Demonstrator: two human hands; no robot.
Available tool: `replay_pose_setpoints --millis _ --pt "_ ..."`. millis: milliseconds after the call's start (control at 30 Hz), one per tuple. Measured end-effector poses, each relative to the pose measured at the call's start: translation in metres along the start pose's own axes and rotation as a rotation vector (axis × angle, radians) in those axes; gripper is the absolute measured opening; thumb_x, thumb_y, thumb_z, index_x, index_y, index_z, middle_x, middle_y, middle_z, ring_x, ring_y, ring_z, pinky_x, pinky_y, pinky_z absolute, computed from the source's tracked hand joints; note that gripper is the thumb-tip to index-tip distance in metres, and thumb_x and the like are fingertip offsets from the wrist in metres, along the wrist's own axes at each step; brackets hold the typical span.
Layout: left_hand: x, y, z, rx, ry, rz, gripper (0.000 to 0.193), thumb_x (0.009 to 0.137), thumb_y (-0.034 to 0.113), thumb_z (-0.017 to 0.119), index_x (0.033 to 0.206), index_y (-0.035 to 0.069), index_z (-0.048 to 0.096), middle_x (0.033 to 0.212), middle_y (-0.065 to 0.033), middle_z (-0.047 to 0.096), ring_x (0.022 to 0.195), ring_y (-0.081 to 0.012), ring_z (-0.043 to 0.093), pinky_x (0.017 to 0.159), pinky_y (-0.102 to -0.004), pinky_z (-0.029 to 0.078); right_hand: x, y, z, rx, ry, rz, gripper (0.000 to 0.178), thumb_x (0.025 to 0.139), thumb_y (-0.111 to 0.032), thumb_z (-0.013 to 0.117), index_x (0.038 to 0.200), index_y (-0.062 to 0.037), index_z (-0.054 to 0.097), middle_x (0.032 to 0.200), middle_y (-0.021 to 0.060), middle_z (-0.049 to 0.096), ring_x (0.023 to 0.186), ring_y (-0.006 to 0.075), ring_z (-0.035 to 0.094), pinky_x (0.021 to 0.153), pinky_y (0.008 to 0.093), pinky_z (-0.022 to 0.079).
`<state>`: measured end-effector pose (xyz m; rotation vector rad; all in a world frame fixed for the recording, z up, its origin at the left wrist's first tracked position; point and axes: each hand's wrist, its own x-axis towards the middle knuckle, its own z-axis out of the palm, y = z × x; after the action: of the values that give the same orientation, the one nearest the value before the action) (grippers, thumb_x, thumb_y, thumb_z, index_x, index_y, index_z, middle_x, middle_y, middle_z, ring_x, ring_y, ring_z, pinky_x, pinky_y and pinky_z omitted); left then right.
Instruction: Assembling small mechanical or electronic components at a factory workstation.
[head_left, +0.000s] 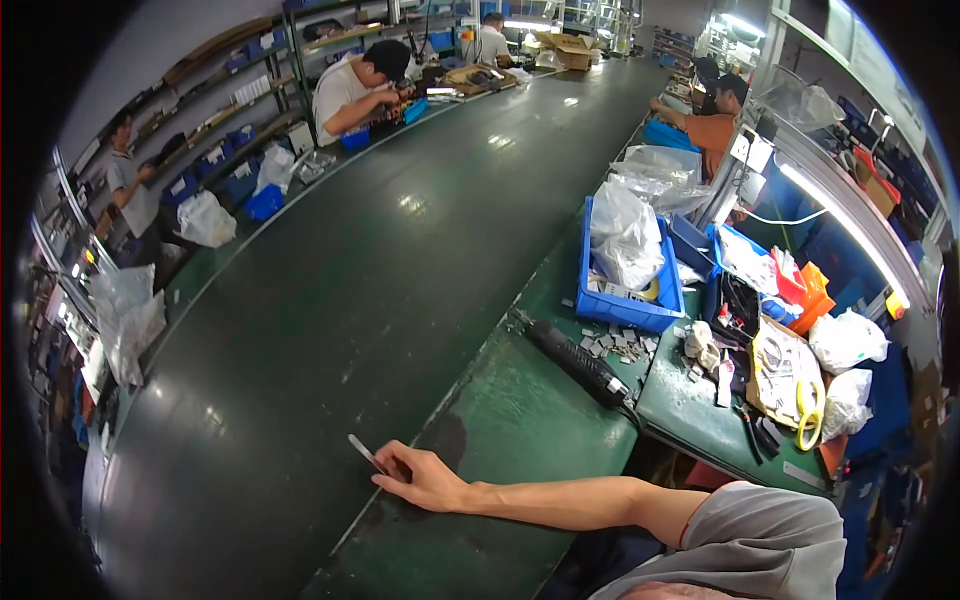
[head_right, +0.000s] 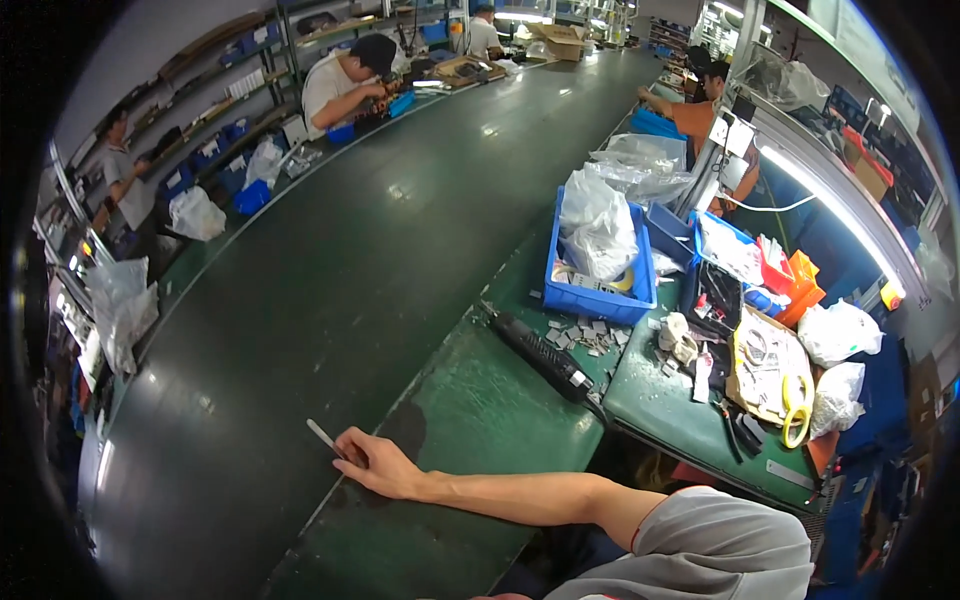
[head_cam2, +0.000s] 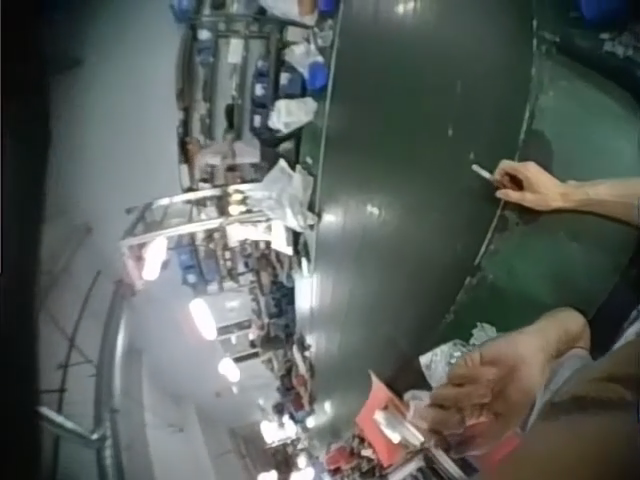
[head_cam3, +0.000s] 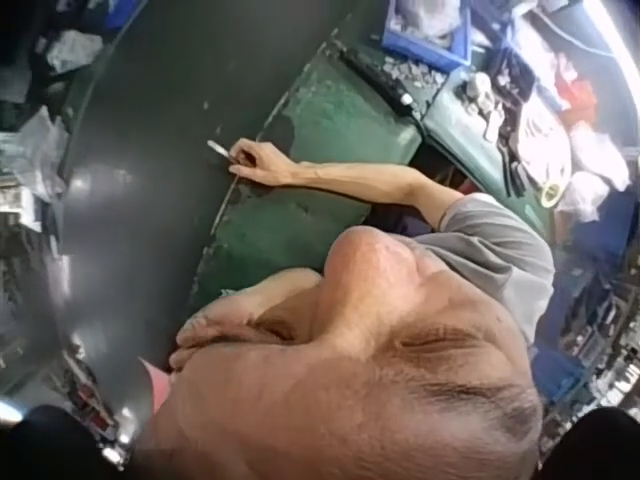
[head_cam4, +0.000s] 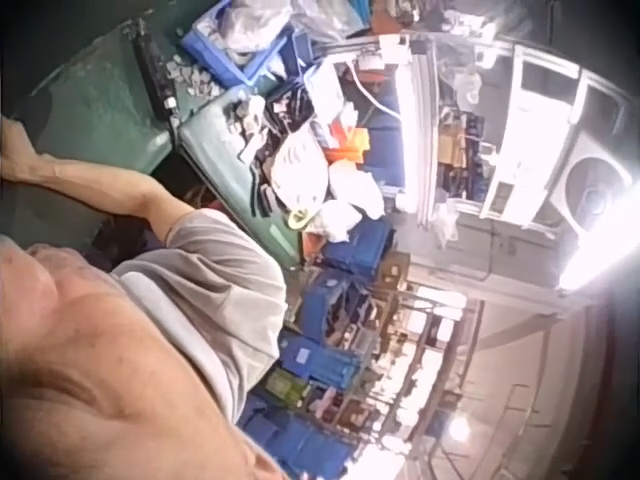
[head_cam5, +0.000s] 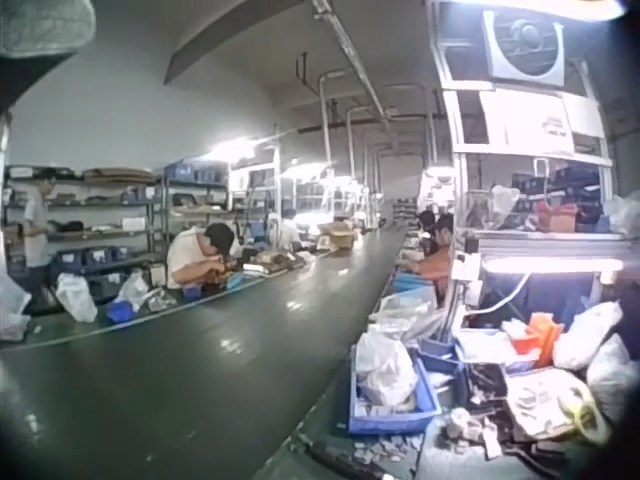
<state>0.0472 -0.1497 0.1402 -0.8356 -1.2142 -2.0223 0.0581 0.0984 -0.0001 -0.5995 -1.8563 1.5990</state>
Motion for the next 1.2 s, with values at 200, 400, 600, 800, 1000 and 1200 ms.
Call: replay_pose_setpoints --millis 200,400,600,800,1000,1200 --pt "0.037 0.005 0.057 -0.277 0.05 0.063 0.037 0.103 0.023 0.05 0.13 -0.002 0.049 0.129 -0.019 0.055 0.101 -0.0256 0.056 0.084 -0.0337 0.044 0.001 -0.011 0.015 0.063 -0.01 -0.044 0.028 0.098 -0.018 0.07 0.119 -0.0049 0.056 0.081 0.0009 0.053 0.073 0.0122 0.051 0.068 0.0296 0.046" --pt "0.05 0.006 0.099 -0.654 0.127 0.032 0.043 0.104 0.041 0.052 0.124 0.004 0.044 0.119 -0.0104 0.055 0.075 -0.02 0.056 0.057 -0.0304 0.047 0.002 -0.012 0.014 0.119 -0.059 -0.001 0.033 0.099 -0.016 0.069 0.128 -0.0049 0.056 0.084 -0.0025 0.052 0.077 0.0083 0.05 0.069 0.0267 0.045" --pt "0.042 0.012 0.093 -1.447 0.538 0.087 0.046 0.105 0.034 0.047 0.138 0.003 0.039 0.138 -0.0161 0.044 0.11 -0.0225 0.043 0.09 -0.032 0.031 0.003 -0.008 0.014 0.156 -0.052 -0.057 0.035 0.099 -0.016 0.069 0.129 -0.0041 0.056 0.083 -0.0025 0.051 0.077 0.0085 0.051 0.07 0.0268 0.046" --pt "0.033 0.019 0.091 -2.068 0.874 0.13 0.051 0.105 0.027 0.041 0.149 0.002 0.035 0.153 -0.0199 0.036 0.138 -0.0236 0.032 0.114 -0.0328 0.019 0.003 -0.011 0.013 0.109 -0.091 -0.017 0.033 0.1 -0.02 0.067 0.127 -0.0037 0.055 0.083 0.0023 0.055 0.075 0.0136 0.053 0.073 0.0305 0.048" --pt "0.014 0.027 0.106 -2.602 0.932 0.131 0.052 0.106 0.01 0.03 0.157 0.002 0.03 0.163 -0.0169 0.03 0.153 -0.0181 0.025 0.126 -0.0295 0.013 0.002 -0.005 0.015 0.147 -0.031 -0.053 0.03 0.102 -0.02 0.065 0.125 -0.0045 0.055 0.083 0.0018 0.054 0.073 0.0126 0.05 0.071 0.0302 0.047" --pt "0.013 0.026 0.098 -2.998 0.568 -0.052 0.05 0.107 0.011 0.03 0.156 0.003 0.031 0.163 -0.0137 0.031 0.153 -0.0147 0.022 0.126 -0.0277 0.014 0.002 -0.018 0.024 0.203 0.075 -0.086 0.024 0.102 -0.017 0.065 0.122 -0.0048 0.058 0.085 0.0018 0.055 0.075 0.0115 0.052 0.07 0.0289 0.048"
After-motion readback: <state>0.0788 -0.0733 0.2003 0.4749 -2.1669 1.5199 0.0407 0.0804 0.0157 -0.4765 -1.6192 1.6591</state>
